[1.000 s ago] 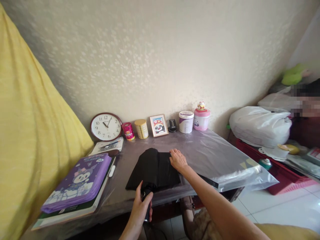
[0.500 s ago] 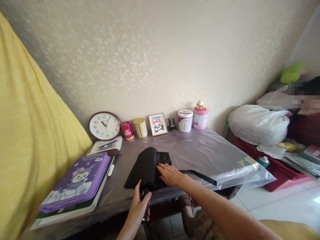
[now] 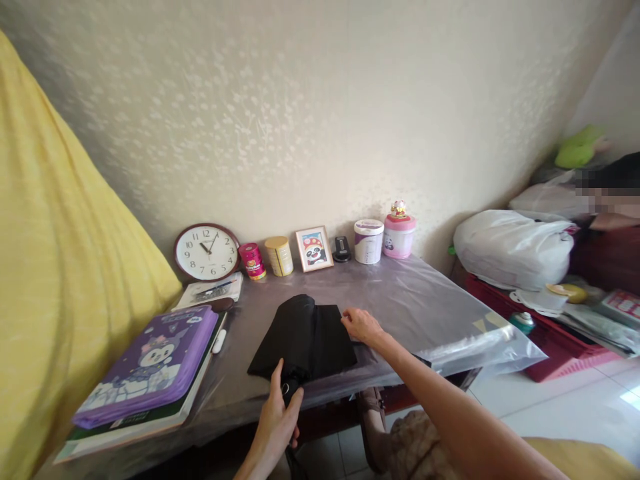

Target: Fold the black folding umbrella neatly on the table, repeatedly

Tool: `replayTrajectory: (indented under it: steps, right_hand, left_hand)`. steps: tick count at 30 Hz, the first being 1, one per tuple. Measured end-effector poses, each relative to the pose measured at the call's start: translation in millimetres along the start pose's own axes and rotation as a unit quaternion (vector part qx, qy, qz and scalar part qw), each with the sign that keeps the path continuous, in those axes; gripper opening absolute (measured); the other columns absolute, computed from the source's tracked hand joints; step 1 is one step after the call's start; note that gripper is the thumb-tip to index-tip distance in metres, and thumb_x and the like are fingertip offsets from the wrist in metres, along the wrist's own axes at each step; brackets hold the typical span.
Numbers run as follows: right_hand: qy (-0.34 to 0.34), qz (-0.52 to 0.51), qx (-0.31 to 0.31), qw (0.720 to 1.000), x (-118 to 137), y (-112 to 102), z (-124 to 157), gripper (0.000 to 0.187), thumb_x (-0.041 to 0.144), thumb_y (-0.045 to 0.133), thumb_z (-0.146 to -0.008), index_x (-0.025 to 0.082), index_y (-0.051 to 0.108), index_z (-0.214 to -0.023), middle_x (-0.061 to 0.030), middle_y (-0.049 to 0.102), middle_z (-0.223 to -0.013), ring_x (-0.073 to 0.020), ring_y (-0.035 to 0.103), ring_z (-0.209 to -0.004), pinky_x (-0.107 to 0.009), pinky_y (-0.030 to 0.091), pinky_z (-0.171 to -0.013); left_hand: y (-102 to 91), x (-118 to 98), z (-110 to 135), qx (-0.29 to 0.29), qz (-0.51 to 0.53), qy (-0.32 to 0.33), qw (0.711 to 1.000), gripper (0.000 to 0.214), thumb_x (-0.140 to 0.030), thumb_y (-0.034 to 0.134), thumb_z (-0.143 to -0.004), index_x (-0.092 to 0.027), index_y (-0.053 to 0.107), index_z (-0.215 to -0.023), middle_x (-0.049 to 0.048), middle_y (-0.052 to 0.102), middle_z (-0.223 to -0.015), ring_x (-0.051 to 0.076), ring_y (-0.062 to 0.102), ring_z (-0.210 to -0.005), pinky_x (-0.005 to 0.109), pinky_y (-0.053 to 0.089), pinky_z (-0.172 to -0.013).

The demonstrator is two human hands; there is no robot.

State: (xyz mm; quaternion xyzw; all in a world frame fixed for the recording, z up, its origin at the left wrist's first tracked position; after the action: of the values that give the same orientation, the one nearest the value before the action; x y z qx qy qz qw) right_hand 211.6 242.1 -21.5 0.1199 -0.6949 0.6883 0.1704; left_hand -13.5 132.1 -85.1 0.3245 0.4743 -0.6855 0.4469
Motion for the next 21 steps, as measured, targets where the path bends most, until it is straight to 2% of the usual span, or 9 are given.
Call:
replayTrajectory:
  steps: [3,6,9,12,15,21]
  right_hand:
    - [0.047,-0.038,0.008,0.998,-22,10,-7,0.03,0.03,0.05,-0.081,0.014,0.061,-0.104,-0.0138,0.067,-0.098,-0.0233,0.061,-0.094,-0.029,0.043,-0.075]
    - [0.073,-0.125,0.066,0.987,-30,32,-9,0.037,0.033,0.053,-0.079,0.011,0.057,-0.108,-0.0083,0.067,-0.07,-0.018,0.064,-0.064,-0.025,0.045,-0.057]
    - [0.083,-0.19,0.101,0.973,-27,47,-10,0.038,0.032,0.057,-0.076,0.01,0.056,-0.107,-0.0006,0.06,-0.054,-0.013,0.055,-0.042,-0.022,0.042,-0.043]
    - [0.094,-0.244,0.077,0.962,-22,45,-10,0.032,0.024,0.063,-0.07,0.012,0.058,-0.099,0.0013,0.059,-0.06,-0.0096,0.053,-0.043,-0.018,0.041,-0.04]
    - [0.107,-0.319,0.068,0.939,-12,41,-8,0.026,0.017,0.062,-0.069,0.014,0.058,-0.095,0.0035,0.058,-0.062,-0.0075,0.052,-0.047,-0.016,0.04,-0.041]
    - [0.058,-0.452,0.068,0.888,31,31,-9,0.018,0.015,0.057,-0.073,0.014,0.058,-0.091,0.0064,0.052,-0.059,-0.0049,0.048,-0.047,-0.014,0.035,-0.041]
  left_hand:
    - [1.1,-1,0,0.003,-0.004,0.004,1.0,0.07,-0.034,0.041,-0.088,-0.024,-0.004,-0.141,-0.0082,0.048,-0.049,0.011,0.049,-0.033,0.018,0.038,-0.032]
    - [0.2,-1,0,-0.005,-0.018,0.006,1.0,0.071,-0.033,0.04,-0.088,-0.02,-0.004,-0.142,-0.0093,0.045,-0.042,0.012,0.049,-0.033,0.017,0.037,-0.033]
    - [-0.1,-3,1,-0.011,-0.025,0.013,1.0,0.071,-0.034,0.04,-0.087,-0.018,-0.002,-0.142,-0.0093,0.045,-0.04,0.013,0.049,-0.033,0.017,0.036,-0.033]
    - [-1.2,-3,2,-0.02,-0.027,0.012,0.999,0.071,-0.034,0.042,-0.087,-0.019,0.0,-0.142,-0.0093,0.046,-0.04,0.012,0.047,-0.031,0.017,0.035,-0.033]
    - [-0.5,-3,2,-0.019,-0.026,0.016,0.999,0.072,-0.035,0.042,-0.086,-0.018,0.0,-0.142,-0.009,0.047,-0.042,0.011,0.047,-0.031,0.016,0.034,-0.033]
    - [0.0,-1,-2,-0.017,-0.02,0.024,0.999,0.071,-0.034,0.041,-0.087,-0.02,-0.001,-0.142,-0.0092,0.047,-0.044,0.011,0.048,-0.031,0.016,0.033,-0.032]
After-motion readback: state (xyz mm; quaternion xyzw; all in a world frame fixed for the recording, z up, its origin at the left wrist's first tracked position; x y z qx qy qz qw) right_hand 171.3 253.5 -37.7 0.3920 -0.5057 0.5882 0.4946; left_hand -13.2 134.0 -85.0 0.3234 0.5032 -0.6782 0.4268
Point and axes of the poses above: each hand's wrist, its own z-axis away from the middle knuckle, its own y-axis out of the palm, x = y × z, the point moved 10 cm from there along -z, towards the middle knuckle
